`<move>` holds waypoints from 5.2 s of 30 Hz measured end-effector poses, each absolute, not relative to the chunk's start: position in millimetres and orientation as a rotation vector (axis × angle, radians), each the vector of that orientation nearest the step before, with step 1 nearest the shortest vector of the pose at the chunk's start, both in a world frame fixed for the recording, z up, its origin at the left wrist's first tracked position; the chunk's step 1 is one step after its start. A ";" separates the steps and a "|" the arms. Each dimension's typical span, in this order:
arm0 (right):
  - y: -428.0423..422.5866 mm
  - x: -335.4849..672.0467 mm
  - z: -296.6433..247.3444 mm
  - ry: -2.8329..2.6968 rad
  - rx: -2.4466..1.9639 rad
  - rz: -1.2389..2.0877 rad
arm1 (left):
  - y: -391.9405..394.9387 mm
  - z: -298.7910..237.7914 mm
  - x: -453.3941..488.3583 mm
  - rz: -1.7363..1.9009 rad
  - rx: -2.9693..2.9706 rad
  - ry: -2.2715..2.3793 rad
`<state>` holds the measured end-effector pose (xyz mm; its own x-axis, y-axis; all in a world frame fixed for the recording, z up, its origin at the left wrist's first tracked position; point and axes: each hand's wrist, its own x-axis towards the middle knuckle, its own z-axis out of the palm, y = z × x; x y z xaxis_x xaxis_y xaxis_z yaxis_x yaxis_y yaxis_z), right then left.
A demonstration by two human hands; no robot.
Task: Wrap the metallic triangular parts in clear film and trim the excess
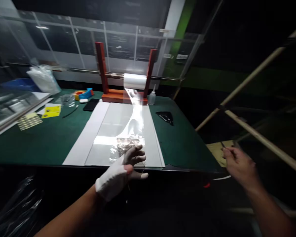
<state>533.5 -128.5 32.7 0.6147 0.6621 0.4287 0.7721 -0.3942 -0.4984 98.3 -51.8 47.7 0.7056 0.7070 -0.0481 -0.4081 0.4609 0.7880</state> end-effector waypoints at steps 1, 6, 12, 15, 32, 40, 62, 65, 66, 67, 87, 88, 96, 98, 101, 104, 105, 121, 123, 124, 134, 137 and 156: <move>-119.9 508.1 32.4 -1.232 -2.097 -0.076 | -50.5 53.2 98.5 0.711 0.888 0.475; -108.0 364.5 60.4 -1.741 -1.628 0.264 | -56.1 74.4 101.3 0.771 1.143 0.755; -108.4 292.2 88.6 -2.075 -1.129 -0.041 | -71.1 74.8 100.0 0.895 1.502 0.918; -105.6 285.5 87.7 -2.118 -1.086 -0.118 | -74.9 71.6 99.1 0.947 1.640 0.982; -99.0 273.4 78.4 -2.178 -1.154 -0.207 | -67.9 62.9 89.1 0.877 1.611 0.902; -94.0 276.2 73.2 -2.194 -1.230 -0.395 | -63.8 60.6 92.5 0.854 1.520 0.894; -103.4 292.3 38.0 -1.735 -1.290 0.398 | -69.0 55.5 106.2 0.828 1.547 0.996; -104.0 290.4 21.5 -1.387 -1.192 0.680 | -71.8 53.0 108.5 0.829 1.621 1.016; -104.7 288.3 18.1 -1.332 -1.152 0.748 | -72.3 52.6 108.9 0.823 1.639 1.009; -105.8 285.8 16.3 -1.317 -1.120 0.812 | -72.7 52.4 109.0 0.820 1.655 0.997; 40.6 254.4 91.6 -1.537 -2.111 0.321 | -29.6 -0.3 44.9 1.027 2.178 1.020; 65.3 249.2 94.2 -1.577 -2.279 0.259 | -27.9 -8.6 42.4 1.005 2.261 1.038; 187.8 203.5 68.2 -1.561 -2.776 0.291 | -35.0 -62.4 26.9 0.775 2.577 1.334; 197.1 200.1 59.4 -1.551 -2.854 0.303 | -36.0 -75.2 22.7 0.857 2.647 1.323; 204.7 197.2 48.1 -1.535 -2.939 0.302 | -36.2 -88.4 17.7 0.954 2.705 1.313; 209.3 193.9 38.4 -1.529 -2.970 0.306 | -35.7 -93.1 14.3 1.004 2.711 1.304; 210.3 193.3 36.0 -1.532 -2.965 0.303 | -35.7 -93.7 13.4 1.018 2.709 1.301; 79.6 271.9 25.8 -2.101 -1.957 0.264 | 91.0 -16.5 4.7 0.698 2.384 1.310; 73.4 264.8 21.2 -2.159 -1.884 0.246 | 127.1 -18.8 10.9 0.624 2.441 1.242; 73.2 260.7 19.0 -2.180 -1.870 0.232 | 140.7 -22.3 13.6 0.588 2.472 1.202; 93.9 228.8 5.5 -2.389 -1.825 0.136 | 161.2 -34.9 13.4 0.451 2.616 1.031; 95.9 232.8 6.0 -2.428 -1.815 0.143 | 160.4 -33.8 13.2 0.430 2.623 1.043; -2.7 330.4 8.1 -2.077 -1.777 0.311 | 155.7 -28.2 10.9 0.461 2.619 1.017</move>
<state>330.4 -2.7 8.1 -0.1216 0.9816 0.1469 0.8957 0.1723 -0.4099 10.9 155.7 -28.2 0.6989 0.6900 0.1881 0.5960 -0.7073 0.3802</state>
